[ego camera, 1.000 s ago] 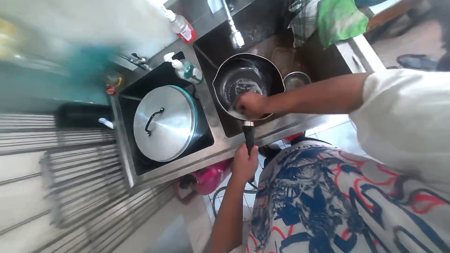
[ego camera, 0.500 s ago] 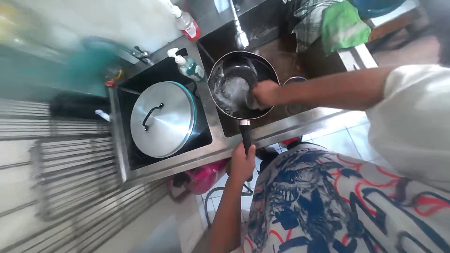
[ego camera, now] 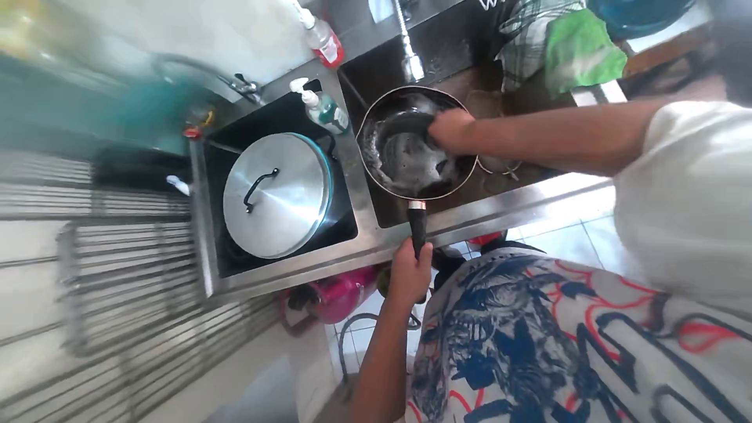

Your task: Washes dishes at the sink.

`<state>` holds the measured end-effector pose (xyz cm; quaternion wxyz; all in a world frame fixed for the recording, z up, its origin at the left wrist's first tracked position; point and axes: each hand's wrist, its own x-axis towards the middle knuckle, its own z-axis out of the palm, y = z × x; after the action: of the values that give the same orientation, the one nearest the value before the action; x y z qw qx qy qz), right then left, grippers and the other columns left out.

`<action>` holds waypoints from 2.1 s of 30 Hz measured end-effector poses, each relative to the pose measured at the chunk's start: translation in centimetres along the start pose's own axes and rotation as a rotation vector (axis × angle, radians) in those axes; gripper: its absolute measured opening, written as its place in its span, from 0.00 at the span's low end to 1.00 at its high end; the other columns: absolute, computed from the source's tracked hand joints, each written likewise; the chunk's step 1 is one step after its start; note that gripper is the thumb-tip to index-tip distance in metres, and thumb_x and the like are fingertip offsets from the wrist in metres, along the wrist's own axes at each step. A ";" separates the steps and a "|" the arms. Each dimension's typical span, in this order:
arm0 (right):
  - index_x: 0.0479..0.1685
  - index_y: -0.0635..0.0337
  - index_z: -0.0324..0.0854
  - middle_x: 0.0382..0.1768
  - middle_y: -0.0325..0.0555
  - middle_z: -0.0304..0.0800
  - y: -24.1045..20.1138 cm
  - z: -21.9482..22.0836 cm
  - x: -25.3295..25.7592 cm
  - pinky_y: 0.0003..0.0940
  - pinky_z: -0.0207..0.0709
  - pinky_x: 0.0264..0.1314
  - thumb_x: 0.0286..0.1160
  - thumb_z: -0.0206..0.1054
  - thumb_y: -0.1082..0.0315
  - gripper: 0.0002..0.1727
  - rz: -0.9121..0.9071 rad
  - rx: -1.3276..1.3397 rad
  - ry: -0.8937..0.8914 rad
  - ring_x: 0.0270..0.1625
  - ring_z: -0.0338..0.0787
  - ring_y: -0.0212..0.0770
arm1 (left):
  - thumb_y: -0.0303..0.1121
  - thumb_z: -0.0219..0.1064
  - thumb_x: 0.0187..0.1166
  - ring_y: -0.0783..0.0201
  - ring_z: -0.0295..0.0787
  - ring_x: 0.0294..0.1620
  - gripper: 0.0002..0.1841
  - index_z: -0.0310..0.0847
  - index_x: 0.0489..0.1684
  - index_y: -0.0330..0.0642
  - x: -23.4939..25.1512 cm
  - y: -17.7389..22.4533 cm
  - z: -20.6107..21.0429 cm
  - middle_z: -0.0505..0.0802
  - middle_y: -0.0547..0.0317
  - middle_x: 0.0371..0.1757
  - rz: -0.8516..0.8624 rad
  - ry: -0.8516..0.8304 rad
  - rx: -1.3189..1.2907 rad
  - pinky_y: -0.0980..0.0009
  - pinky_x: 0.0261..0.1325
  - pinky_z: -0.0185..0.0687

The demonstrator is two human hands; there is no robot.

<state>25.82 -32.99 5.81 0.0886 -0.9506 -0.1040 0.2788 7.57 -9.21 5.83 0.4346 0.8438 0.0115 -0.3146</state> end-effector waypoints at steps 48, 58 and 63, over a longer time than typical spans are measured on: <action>0.54 0.76 0.84 0.60 0.77 0.83 -0.6 1.1 -1.3 0.76 0.76 0.62 0.72 0.73 0.73 0.16 0.002 -0.078 -0.015 0.67 0.82 0.77 | 0.37 0.59 0.88 0.66 0.81 0.18 0.14 0.78 0.52 0.31 -0.5 -1.6 1.9 0.82 0.60 0.22 0.077 0.087 -0.008 0.66 0.27 0.85; 0.50 0.71 0.89 0.53 0.66 0.91 -6.9 6.1 3.3 0.68 0.78 0.65 0.78 0.70 0.67 0.13 -0.067 0.964 0.172 0.59 0.90 0.64 | 0.38 0.57 0.90 0.60 0.85 0.30 0.17 0.77 0.60 0.29 -0.8 0.0 2.4 0.86 0.51 0.33 -0.036 -0.042 0.247 0.61 0.41 0.84; 0.60 0.69 0.85 0.60 0.67 0.87 -7.6 3.2 4.2 0.68 0.78 0.65 0.75 0.69 0.73 0.16 -0.056 0.971 0.152 0.65 0.87 0.64 | 0.37 0.57 0.90 0.60 0.85 0.31 0.17 0.77 0.59 0.29 -1.2 0.3 2.6 0.86 0.50 0.33 -0.042 0.011 0.265 0.61 0.41 0.85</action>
<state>26.39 -24.31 2.70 0.5364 -0.8139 0.0193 0.2223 5.36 -11.07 5.57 0.3128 0.8951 -0.0100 -0.3175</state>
